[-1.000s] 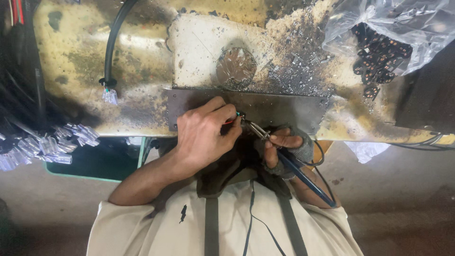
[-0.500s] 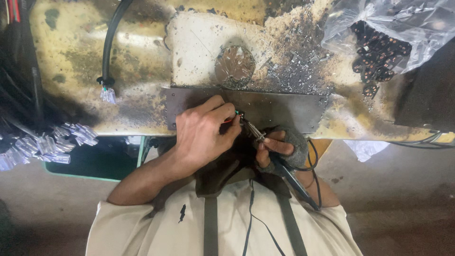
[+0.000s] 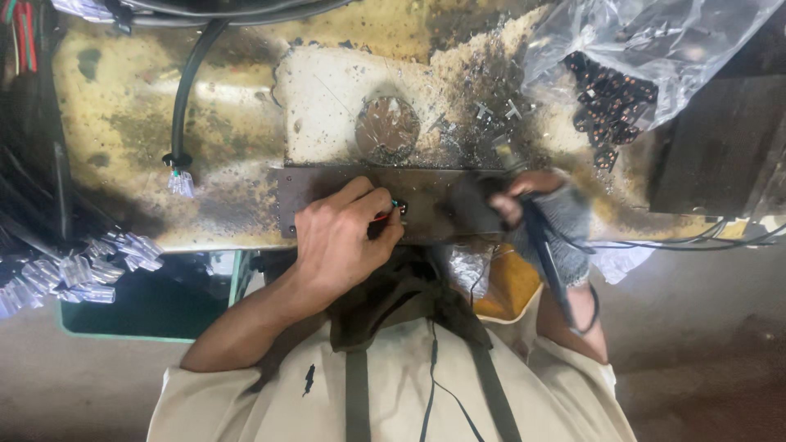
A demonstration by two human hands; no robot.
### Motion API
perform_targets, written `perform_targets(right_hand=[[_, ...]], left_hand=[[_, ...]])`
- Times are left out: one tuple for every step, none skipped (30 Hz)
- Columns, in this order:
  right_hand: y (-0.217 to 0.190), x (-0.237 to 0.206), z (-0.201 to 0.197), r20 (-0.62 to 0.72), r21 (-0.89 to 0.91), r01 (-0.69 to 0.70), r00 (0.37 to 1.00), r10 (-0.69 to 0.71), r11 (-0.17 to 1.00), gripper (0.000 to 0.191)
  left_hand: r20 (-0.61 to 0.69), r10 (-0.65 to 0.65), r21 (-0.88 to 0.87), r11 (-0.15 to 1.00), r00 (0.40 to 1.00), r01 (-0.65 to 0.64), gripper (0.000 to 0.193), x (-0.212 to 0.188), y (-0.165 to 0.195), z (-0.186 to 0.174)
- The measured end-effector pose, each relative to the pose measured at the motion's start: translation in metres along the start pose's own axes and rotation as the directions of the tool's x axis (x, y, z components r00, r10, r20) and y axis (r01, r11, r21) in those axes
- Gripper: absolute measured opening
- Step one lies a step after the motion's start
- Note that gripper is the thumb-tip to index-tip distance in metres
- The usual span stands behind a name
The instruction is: The person uses a soldering iron to attach small black connectors to the ends of red and green wires. They repeatedly heat the wire ends and apply solder to secure the connectors, then place the finished wires on the workbench.
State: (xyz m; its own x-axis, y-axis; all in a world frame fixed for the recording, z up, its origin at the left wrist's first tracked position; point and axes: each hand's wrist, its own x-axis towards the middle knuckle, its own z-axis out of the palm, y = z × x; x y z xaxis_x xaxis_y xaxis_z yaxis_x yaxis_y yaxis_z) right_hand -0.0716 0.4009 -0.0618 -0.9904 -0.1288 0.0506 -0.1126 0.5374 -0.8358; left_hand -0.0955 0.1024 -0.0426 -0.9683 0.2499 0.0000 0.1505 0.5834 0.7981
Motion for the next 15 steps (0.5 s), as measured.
perform_targets(right_hand=[[0.005, 0.009, -0.005, -0.227, -0.178, 0.070, 0.968, -0.110, 0.981, 0.026], [0.008, 0.018, -0.017, -0.202, -0.502, 0.080, 0.957, -0.207, 0.861, 0.024], [0.010, 0.028, -0.029, -0.148, -0.766, 0.074, 0.946, -0.288, 0.638, 0.022], [0.013, 0.039, -0.034, -0.154, -0.774, 0.088, 0.934, -0.322, 0.627, 0.019], [0.015, 0.047, -0.038, -0.159, -0.784, 0.098, 0.923, -0.351, 0.613, 0.017], [0.016, 0.053, -0.039, -0.269, -0.705, -0.015, 0.931, -0.247, 0.710, 0.010], [0.017, 0.059, -0.039, -0.359, -0.604, -0.117, 0.923, -0.138, 0.789, 0.004], [0.017, 0.062, -0.038, -0.425, -0.483, -0.209, 0.905, -0.019, 0.850, 0.005], [0.016, 0.062, -0.037, -0.357, -0.557, -0.095, 0.924, -0.134, 0.825, 0.004], [0.016, 0.062, -0.035, -0.278, -0.618, 0.022, 0.929, -0.244, 0.786, 0.009], [0.017, 0.063, -0.033, -0.192, -0.667, 0.138, 0.918, -0.348, 0.732, 0.015], [0.018, 0.063, -0.031, -0.235, -0.663, 0.091, 0.917, -0.323, 0.743, 0.014], [0.019, 0.063, -0.030, -0.278, -0.659, 0.044, 0.913, -0.298, 0.751, 0.013], [0.020, 0.064, -0.030, -0.322, -0.654, -0.006, 0.907, -0.271, 0.757, 0.013], [0.020, 0.064, -0.032, -0.330, -0.652, -0.046, 0.916, -0.228, 0.757, 0.010]], left_hand=[[-0.006, 0.001, 0.000, 1.000, 1.000, -0.001, 0.015, 0.000, 0.000, 0.000], [0.000, 0.000, -0.002, 1.000, 1.000, 0.000, 0.016, 0.000, 0.000, 0.000], [0.008, 0.004, -0.002, 1.000, 1.000, -0.003, 0.018, 0.000, 0.000, 0.001], [0.007, 0.001, -0.006, 1.000, 1.000, -0.001, 0.017, 0.001, -0.001, 0.001], [0.010, 0.001, -0.015, 1.000, 1.000, 0.000, 0.017, 0.000, 0.000, 0.001], [0.012, -0.002, -0.023, 1.000, 1.000, 0.002, 0.017, 0.000, 0.000, 0.001], [0.017, 0.004, -0.026, 1.000, 1.000, -0.003, 0.016, 0.001, 0.000, 0.002], [0.018, 0.002, -0.028, 1.000, 1.000, -0.001, 0.016, 0.001, 0.000, 0.002], [0.020, -0.008, -0.027, 1.000, 1.000, 0.009, 0.016, 0.000, 0.000, 0.001], [0.019, -0.005, -0.028, 1.000, 1.000, 0.006, 0.015, 0.000, -0.001, 0.000], [0.018, 0.001, -0.029, 1.000, 1.000, -0.001, 0.015, 0.000, -0.001, 0.000], [0.018, 0.010, -0.031, 0.999, 1.000, -0.009, 0.014, 0.000, -0.001, 0.000], [0.011, 0.009, -0.031, 0.999, 1.000, -0.009, 0.015, 0.000, -0.001, 0.000], [0.006, 0.011, -0.031, 0.999, 1.000, -0.011, 0.015, 0.000, -0.001, 0.000], [0.004, 0.014, -0.032, 0.999, 1.000, -0.014, 0.015, 0.001, 0.000, 0.000]])
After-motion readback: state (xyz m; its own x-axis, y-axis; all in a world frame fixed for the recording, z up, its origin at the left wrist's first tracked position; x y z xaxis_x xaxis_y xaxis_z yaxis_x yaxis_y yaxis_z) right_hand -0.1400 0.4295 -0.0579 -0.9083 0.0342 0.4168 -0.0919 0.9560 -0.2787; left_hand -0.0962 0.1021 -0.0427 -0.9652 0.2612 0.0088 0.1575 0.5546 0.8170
